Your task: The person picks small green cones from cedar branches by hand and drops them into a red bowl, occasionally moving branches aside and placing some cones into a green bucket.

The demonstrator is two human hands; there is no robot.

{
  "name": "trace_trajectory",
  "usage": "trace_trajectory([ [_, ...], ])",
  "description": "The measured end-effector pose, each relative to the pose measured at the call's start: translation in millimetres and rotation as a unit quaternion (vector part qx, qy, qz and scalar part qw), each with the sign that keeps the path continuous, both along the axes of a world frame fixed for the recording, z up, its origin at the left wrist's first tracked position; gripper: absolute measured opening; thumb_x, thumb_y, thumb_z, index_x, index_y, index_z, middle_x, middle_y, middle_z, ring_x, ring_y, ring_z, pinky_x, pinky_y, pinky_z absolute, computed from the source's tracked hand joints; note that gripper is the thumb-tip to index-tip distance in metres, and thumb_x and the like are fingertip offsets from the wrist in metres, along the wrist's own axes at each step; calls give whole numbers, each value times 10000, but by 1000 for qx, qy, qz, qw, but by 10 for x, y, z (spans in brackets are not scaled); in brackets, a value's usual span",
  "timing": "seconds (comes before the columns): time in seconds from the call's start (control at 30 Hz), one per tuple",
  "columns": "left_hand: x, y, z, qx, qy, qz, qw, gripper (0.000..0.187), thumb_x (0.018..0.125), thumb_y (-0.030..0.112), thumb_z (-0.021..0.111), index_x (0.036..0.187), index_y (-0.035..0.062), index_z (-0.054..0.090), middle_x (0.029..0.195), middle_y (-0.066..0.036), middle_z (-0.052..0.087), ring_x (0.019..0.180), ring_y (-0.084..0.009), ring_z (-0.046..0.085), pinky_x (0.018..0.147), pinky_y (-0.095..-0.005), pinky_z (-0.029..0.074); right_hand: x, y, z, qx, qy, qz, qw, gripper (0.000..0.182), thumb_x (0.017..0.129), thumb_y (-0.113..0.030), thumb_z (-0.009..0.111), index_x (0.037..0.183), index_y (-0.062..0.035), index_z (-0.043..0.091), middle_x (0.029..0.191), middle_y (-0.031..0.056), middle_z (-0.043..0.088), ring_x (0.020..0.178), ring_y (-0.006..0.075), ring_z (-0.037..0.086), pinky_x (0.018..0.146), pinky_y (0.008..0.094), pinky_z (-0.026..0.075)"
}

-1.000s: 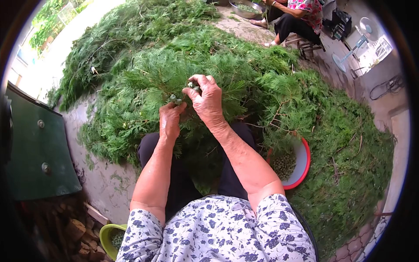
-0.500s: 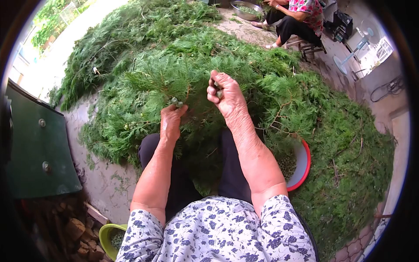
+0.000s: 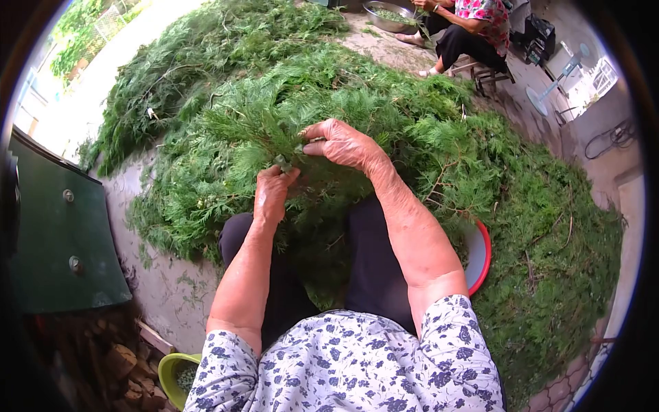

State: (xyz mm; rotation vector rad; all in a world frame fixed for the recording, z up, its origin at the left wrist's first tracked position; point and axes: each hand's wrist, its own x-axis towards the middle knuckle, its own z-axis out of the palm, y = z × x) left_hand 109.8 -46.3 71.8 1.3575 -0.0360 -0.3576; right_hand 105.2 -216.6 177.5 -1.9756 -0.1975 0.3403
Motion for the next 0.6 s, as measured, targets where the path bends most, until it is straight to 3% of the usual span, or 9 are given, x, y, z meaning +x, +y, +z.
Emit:
trace_trajectory([
  [0.13,44,5,-24,43,0,-7,999,150,785,110,642,864,-17,651,676,33,571,595,-58,414,533,-247,350,-38,29,-136,11,-98,-30,995,231,804,-93,603,1027,-45,641,915,98,654,818,156,598,744,277,464],
  [0.23,35,-37,40,54,-27,9,998,153,780,116,646,853,-19,650,658,25,568,586,-66,409,531,-258,349,-82,124,-296,-156,-322,-213,909,182,742,-71,660,916,-19,650,790,129,601,752,245,609,681,310,472],
  [0.27,40,-39,30,55,-27,9,998,153,780,116,646,853,-19,650,658,25,568,586,-66,409,531,-258,349,-79,107,-312,-156,-321,-213,909,182,742,-71,660,916,-19,650,790,129,601,752,245,609,681,310,472],
  [0.33,34,-30,21,86,-39,19,995,151,775,116,647,840,-20,651,640,16,566,580,-74,409,540,-274,361,-90,64,-314,-102,-338,-375,857,140,758,-64,655,891,-20,650,786,104,600,711,215,603,648,309,469],
  [0.37,30,-26,36,88,-38,19,995,151,775,116,647,840,-20,651,640,16,566,580,-74,409,540,-274,361,-66,7,-311,4,-276,-382,882,130,783,-71,646,902,-18,642,784,78,596,657,168,583,550,295,456],
  [0.4,22,-33,55,106,-49,23,993,146,779,123,644,821,-17,650,633,18,556,571,-74,420,538,-272,360,-112,-85,-277,272,-97,-359,887,156,818,-76,618,964,-27,601,822,64,597,636,127,560,460,265,416],
  [0.47,43,-75,55,119,-61,31,991,144,783,130,641,802,-13,649,625,20,545,561,-74,432,537,-270,360,-214,-130,-195,464,-55,-322,824,181,845,-102,589,1010,-42,546,837,71,593,606,122,547,415,221,375],
  [0.6,50,-114,66,173,-62,45,982,153,772,130,636,766,-23,637,584,8,531,532,-69,416,487,-269,338,-447,45,-174,538,-2,-288,792,177,865,-191,582,970,-57,534,810,82,579,551,134,525,397,210,358],
])
